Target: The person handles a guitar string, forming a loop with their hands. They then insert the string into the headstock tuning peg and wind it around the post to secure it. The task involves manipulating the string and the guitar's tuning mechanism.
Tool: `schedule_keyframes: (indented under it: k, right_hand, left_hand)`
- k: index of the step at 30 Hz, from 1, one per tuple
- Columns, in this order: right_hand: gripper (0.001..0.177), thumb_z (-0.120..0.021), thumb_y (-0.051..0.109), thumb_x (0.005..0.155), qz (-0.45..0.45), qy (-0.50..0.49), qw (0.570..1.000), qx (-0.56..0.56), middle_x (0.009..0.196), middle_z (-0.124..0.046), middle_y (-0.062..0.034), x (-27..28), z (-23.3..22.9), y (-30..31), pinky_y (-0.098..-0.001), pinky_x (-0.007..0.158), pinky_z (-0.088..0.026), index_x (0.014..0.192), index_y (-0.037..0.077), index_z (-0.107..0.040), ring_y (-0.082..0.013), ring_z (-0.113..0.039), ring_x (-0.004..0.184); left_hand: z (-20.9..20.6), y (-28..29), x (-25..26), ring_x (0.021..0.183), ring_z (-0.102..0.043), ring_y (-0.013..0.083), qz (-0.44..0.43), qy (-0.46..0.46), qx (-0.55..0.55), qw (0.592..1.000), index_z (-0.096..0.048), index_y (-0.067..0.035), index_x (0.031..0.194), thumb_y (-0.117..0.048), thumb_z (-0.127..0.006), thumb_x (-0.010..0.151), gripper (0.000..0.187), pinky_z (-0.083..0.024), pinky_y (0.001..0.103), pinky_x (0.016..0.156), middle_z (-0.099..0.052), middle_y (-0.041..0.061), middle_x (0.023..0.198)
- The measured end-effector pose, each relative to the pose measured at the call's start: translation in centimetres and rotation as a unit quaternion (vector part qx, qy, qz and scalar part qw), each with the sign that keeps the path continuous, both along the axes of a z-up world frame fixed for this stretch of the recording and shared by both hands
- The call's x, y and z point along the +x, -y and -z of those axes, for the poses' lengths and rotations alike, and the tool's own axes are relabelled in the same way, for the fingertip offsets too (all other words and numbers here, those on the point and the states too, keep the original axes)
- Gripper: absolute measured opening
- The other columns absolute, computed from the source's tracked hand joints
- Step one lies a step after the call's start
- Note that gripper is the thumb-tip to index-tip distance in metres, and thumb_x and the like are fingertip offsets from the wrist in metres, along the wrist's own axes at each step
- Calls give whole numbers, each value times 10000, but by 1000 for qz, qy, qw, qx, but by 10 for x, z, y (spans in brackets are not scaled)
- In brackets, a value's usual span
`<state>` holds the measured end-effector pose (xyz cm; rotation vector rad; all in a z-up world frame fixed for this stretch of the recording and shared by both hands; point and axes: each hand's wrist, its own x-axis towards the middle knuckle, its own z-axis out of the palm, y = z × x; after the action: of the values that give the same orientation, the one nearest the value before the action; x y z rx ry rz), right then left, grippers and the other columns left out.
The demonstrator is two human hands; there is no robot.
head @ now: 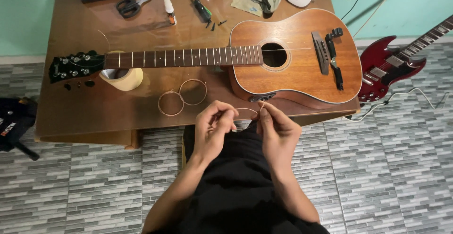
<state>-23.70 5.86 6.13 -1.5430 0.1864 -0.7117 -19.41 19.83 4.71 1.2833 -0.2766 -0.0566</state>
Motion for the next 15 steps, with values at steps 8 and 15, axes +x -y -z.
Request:
schedule_keyframes:
  k: [8, 15]
  right_hand:
    - [219, -631, -60, 970, 8, 40, 965, -260, 665, -658, -90, -3, -18, -1, -300, 554, -501, 1128, 7, -768, -182, -590, 562]
    - [277, -633, -59, 882, -8, -50, 952, -301, 629, -619, -129, -7, -17, 8, -353, 529, -489, 1104, 20, -778, -257, -610, 531]
  left_hand:
    - [-59, -17, 17, 677, -578, 102, 98, 63, 182, 976, -752, -98, 895, -188, -622, 979, 179, -522, 312, 613, -659, 63, 634]
    - [-26, -6, -5, 878, -631, 279, -99, 453, 391, 795, -620, -136, 980, -158, -612, 1006, 36, -511, 380, 778, -603, 83, 1038]
